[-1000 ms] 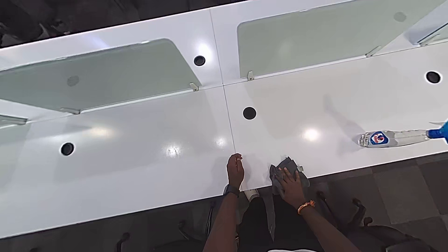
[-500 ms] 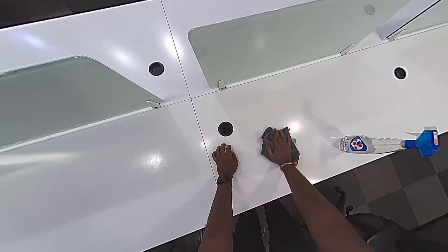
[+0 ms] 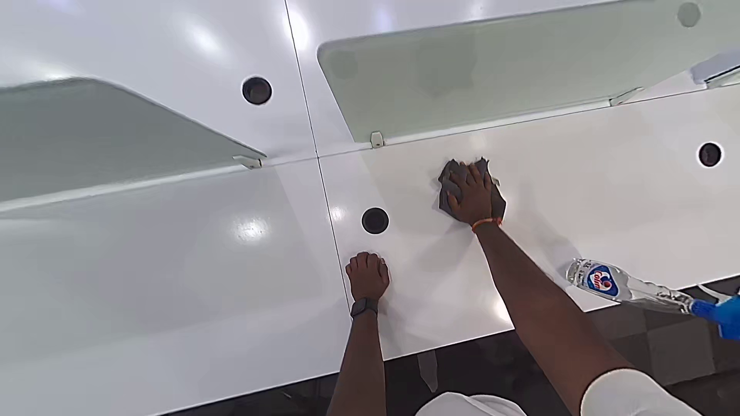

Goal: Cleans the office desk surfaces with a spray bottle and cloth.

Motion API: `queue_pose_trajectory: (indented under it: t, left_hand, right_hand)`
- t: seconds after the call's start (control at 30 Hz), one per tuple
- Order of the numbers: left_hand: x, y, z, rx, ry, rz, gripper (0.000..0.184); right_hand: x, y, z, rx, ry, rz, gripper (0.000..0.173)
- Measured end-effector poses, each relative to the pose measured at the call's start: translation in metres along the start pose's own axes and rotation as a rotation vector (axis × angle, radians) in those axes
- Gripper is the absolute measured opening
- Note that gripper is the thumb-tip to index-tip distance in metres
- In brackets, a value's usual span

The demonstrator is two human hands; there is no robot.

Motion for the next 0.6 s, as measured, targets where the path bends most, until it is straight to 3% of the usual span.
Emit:
queue_pose_trajectory:
  t: [0.17,0.3,0.4,0.6]
  left_hand:
    - [-0.001,-0.002,0.002,-0.004,0.01,-0.039,0.045]
    - [-0.002,-0.002,0.002,0.0,0.016,-0.045,0.045]
    - [0.002,-0.004,0.004,0.01,0.014,-0.055,0.045]
    - [0.001,-0.004,0.006,0.009,0.026,-0.04,0.044]
  right_hand:
    - [-0.048,0.003,-0.02,0.023,0.092,0.017,0.063]
    - [-0.033,0.003,-0.016,-0.011,0.08,0.003,0.058]
    - [0.031,-0.005,0.001,-0.014,0.079,0.011,0.054]
    - [0.239,-0.008,0.053,-0.121,0.187,0.095,0.046]
Point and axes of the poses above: each hand's wrist, its own x-axis away from the middle knuckle, its own y-axis out of the back of the hand, z = x × y, the point moved 3 cm from there along -x, towards the middle knuckle, and after that the axes turned 8 degrees about y, right-handed, at the moved point
